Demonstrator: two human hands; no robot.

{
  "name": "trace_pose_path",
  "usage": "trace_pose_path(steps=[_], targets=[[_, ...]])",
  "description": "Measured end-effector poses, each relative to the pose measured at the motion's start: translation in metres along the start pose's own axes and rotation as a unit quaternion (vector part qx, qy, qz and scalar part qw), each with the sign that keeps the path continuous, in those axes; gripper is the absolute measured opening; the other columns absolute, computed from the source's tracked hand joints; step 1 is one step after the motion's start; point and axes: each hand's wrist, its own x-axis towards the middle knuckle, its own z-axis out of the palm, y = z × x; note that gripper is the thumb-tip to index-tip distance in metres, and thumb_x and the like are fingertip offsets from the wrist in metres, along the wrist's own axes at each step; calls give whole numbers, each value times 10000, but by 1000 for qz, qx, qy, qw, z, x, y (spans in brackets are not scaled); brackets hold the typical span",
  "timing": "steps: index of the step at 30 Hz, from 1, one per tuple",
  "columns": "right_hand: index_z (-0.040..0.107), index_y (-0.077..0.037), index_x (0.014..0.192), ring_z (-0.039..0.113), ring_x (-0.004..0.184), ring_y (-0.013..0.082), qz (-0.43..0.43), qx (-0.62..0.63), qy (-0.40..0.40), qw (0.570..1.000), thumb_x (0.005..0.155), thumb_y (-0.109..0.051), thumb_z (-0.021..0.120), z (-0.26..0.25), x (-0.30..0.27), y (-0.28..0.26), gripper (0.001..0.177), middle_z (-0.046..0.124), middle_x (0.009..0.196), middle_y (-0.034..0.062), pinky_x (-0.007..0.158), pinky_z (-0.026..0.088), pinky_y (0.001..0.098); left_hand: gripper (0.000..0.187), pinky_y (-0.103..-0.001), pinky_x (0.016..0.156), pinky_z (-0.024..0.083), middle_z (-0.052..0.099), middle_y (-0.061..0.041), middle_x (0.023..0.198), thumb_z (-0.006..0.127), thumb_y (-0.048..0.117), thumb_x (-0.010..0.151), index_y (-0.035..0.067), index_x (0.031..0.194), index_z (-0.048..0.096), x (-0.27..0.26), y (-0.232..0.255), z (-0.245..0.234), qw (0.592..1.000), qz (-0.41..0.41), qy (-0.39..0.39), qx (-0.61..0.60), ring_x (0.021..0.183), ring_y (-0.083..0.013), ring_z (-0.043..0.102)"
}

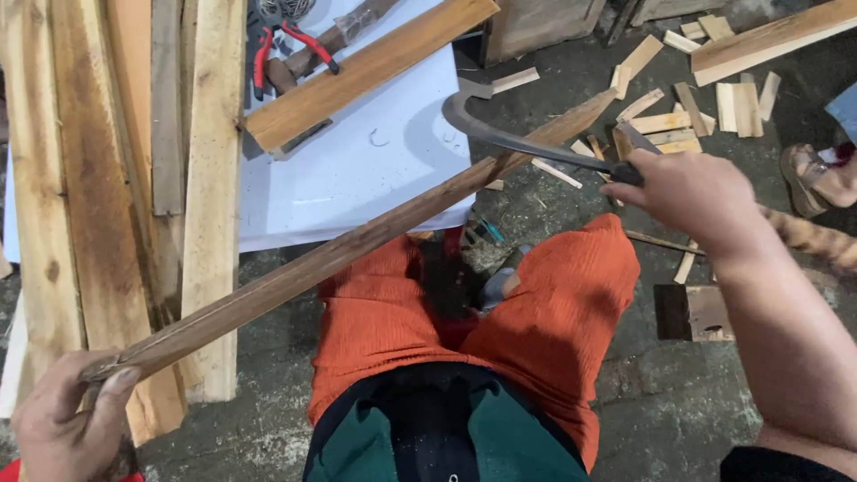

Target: The person uses a green hand saw to cut a long wooden plank resting on a white surface. After cutting, they inspect the wood and use a curved metal tool to scrape and smooth the surface of the plank.

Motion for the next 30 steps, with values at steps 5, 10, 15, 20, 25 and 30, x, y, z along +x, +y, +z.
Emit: trace_pose_path(steps=[5,10,15,20,25,30], targets=[[610,-147,1201,796,701,299,25,74,-61,995,1009,-688,439,-7,-3,-12,599,784,830,117,631,640,419,161,-310,782,425,607,-216,998,616,-158,1027,-149,1187,608,-5,-15,9,987,-24,16,-157,802,-226,517],[581,-122,1251,765,701,259,119,232,-125,957,1070,-598,461,-2,-24,-33,523,746,834,102,655,657,408,217,-486,1216,535,569,-305,1361,460,-36,1152,-100,1360,448,-9,-39,22,953,-8,60,-298,1256,-381,610],[489,-160,1284,689,554,147,115,257,-210,936,1016,-664,317,27,-69,-83,596,666,770,-4,515,633,274,178,-408,1342,587,609,-113,1356,495,180,1293,83,1441,478,-19,-15,42,918,-88,150,-357,1325,-231,657],[632,-121,1012,684,539,238,16,245,124,962,929,-601,607,83,-109,-109,488,718,688,58,486,530,355,240,-362,1298,593,618,-119,1346,517,220,1234,95,1436,483,-19,-44,51,897,2,164,-410,1286,-194,655],[571,-123,1163,722,804,289,203,289,-168,920,1032,-704,340,109,-72,-69,639,708,881,121,745,593,434,205,-337,1300,592,612,-62,1326,546,256,1243,149,1413,506,-23,-47,51,897,-11,172,-406,1305,-163,652],[602,-12,1323,741,935,437,281,282,-98,912,1080,-670,377,117,-65,-57,737,753,1035,266,815,590,550,206,-339,1298,572,600,-69,1332,498,257,1281,147,1455,476,-24,-61,56,908,-15,164,-385,1304,-178,639]])
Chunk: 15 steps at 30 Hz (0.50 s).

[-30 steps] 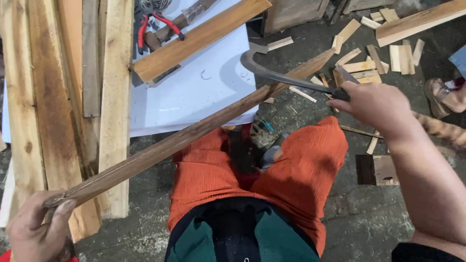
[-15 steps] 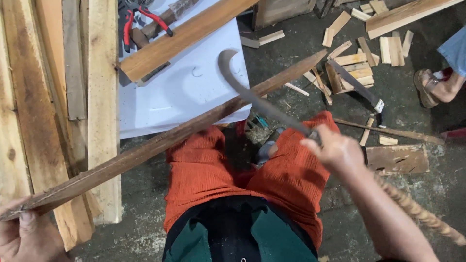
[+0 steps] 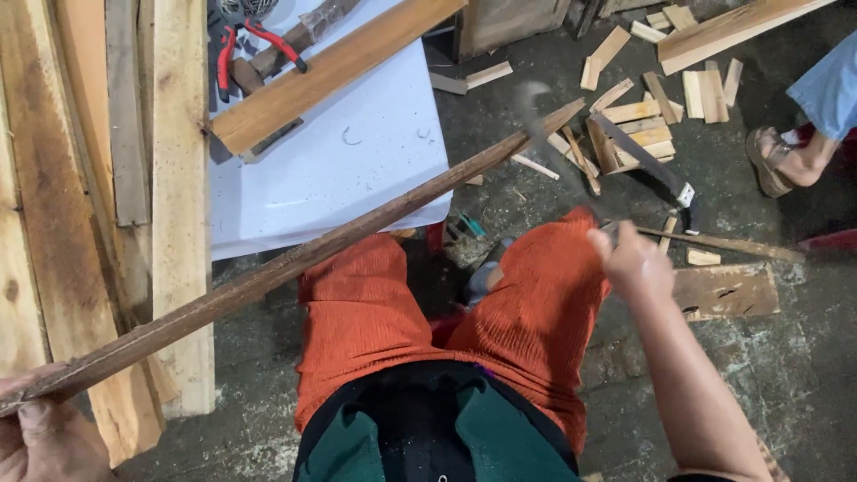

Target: The person uses a green hand saw to cut a long wooden plank resting on a white surface. After cutting, they inspect the wood and use a curved metal tool to scrape and smooth the surface of the plank.

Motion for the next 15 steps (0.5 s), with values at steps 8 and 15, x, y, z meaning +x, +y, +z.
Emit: trace_pose_path(steps=[8,15], targets=[[382,-152,1578,627,1239,398,31,12,-136,990,1012,-727,299,-15,3,-15,811,620,1385,234,1057,512,590,223,-303,1227,580,634,-92,1280,549,305,1259,136,1400,517,8,31,18,1000,8,11,11,1202,-164,658],[671,-18,1147,710,926,531,-10,17,41,999,1100,-634,430,15,44,25,663,734,1010,318,788,561,598,173,-208,1161,463,539,9,1246,514,183,1273,108,1425,484,18,41,32,1000,-12,25,11,1115,-56,540]])
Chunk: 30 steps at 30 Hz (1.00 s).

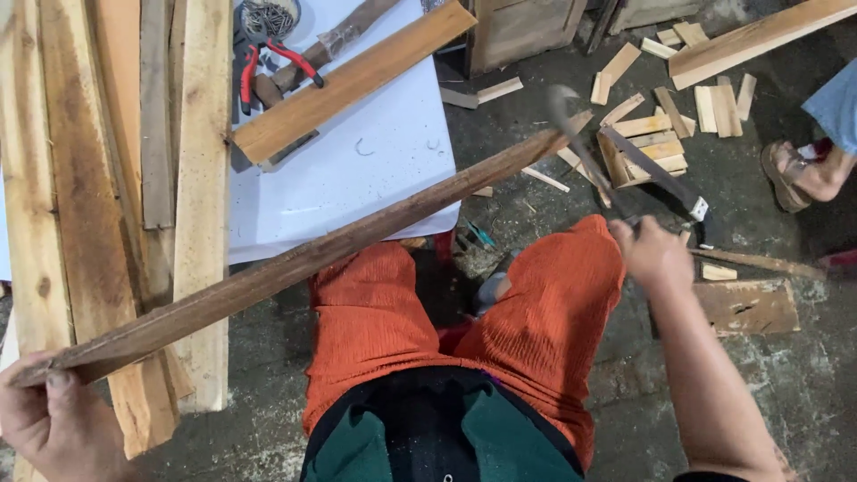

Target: The person uses a green hand saw to cut a long wooden plank resting on a white surface. After cutting, they inspect the wood and use a curved metal tool to scrape and smooth the surface of the plank.

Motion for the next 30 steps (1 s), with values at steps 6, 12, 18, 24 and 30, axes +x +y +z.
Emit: trace_pose_path(steps=[6,12,18,24,30], targets=[[575,-158,1356,723,951,404,-146,-29,-25,989,999,-670,430,20,-51,-41,640,770,1018,159,813,562,479,141,-236,1105,425,513,13,1303,464,135,1211,118,1348,492,45,18,13,995,-80,28,49,1155,-79,483],[685,-114,1390,698,1018,478,-145,108,-13,983,1065,-482,566,71,-29,-8,506,755,1187,210,800,544,519,407,-186,781,511,636,8,1068,705,146,997,57,1388,634,171,-71,-84,973,-82,118,179,903,-68,580],[777,-131,1267,746,821,441,-139,1,110,984,1235,-557,612,141,-5,53,458,796,934,171,841,542,470,101,-254,663,643,741,-38,782,693,100,938,36,942,772,234,-114,-111,968,-188,96,136,649,-142,718],[733,21,1274,725,959,466,-154,98,30,983,1156,-382,587,114,-29,47,445,775,1058,268,893,543,478,141,-237,762,598,755,6,891,747,185,955,62,1015,782,250,-137,-122,950,-176,66,250,762,-85,692],[706,26,1218,684,902,456,-51,210,-69,974,1037,-356,610,30,-73,-17,434,745,1010,271,808,517,494,308,-397,794,564,776,-89,1040,726,276,943,155,1215,806,238,-147,-149,885,-111,82,444,877,-237,704]])
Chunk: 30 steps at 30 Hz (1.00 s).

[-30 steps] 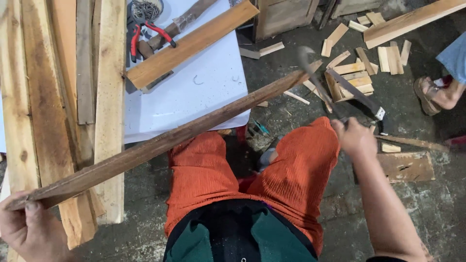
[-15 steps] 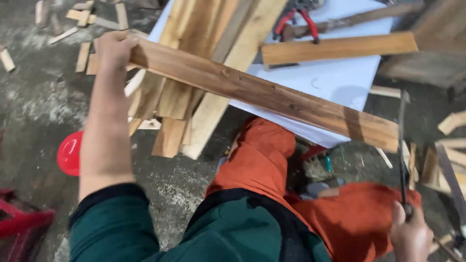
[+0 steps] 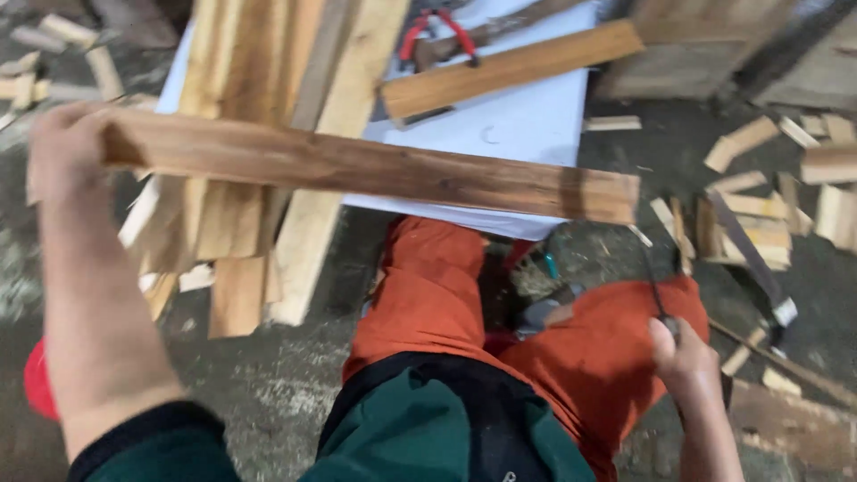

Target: The person uses a green hand saw to cut a long wooden plank resting on a white surface. After cutting, they inspect the wood and use a curved metal tool to scrape and smooth the surface of the plank.

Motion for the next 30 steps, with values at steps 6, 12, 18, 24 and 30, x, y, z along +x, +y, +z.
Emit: trace_pose_path(steps=[6,12,18,24,30], targets=[[652,-42,1305,677,1029,411,-40,25,-57,997,975,-441,535,-17,10,-63,530,724,1126,215,889,512,462,55,-359,773,615,561,25,1251,589,286,1214,248,1187,559,-42,-34,3,920,23,-70,-385,1104,-170,604],[556,61,1381,633,1188,456,-78,-17,-75,994,1003,-504,465,-18,31,-99,685,657,1303,284,977,497,492,97,-331,993,651,618,111,1073,626,315,1194,292,1284,655,-70,4,-6,947,-39,6,-319,1059,-116,686],[621,21,1268,703,990,431,-65,-5,-83,994,1035,-514,474,-16,26,-101,602,729,1088,260,852,538,475,191,-309,943,601,673,-39,1187,697,149,1193,102,1364,628,-16,-47,21,972,36,-14,-231,1039,-155,697],[616,51,1187,488,566,201,-2,134,-130,982,1065,-427,507,-24,28,-98,506,566,718,111,513,396,342,431,-521,639,575,744,-319,1071,783,254,1209,-150,1310,671,-68,102,-3,982,124,67,127,813,-461,727],[667,-9,1038,472,514,167,-35,201,-116,972,1082,-350,508,-36,6,-100,380,531,627,66,462,354,303,306,-414,935,533,630,-88,993,854,232,820,88,899,596,-226,337,-17,920,320,-177,142,990,-240,585]])
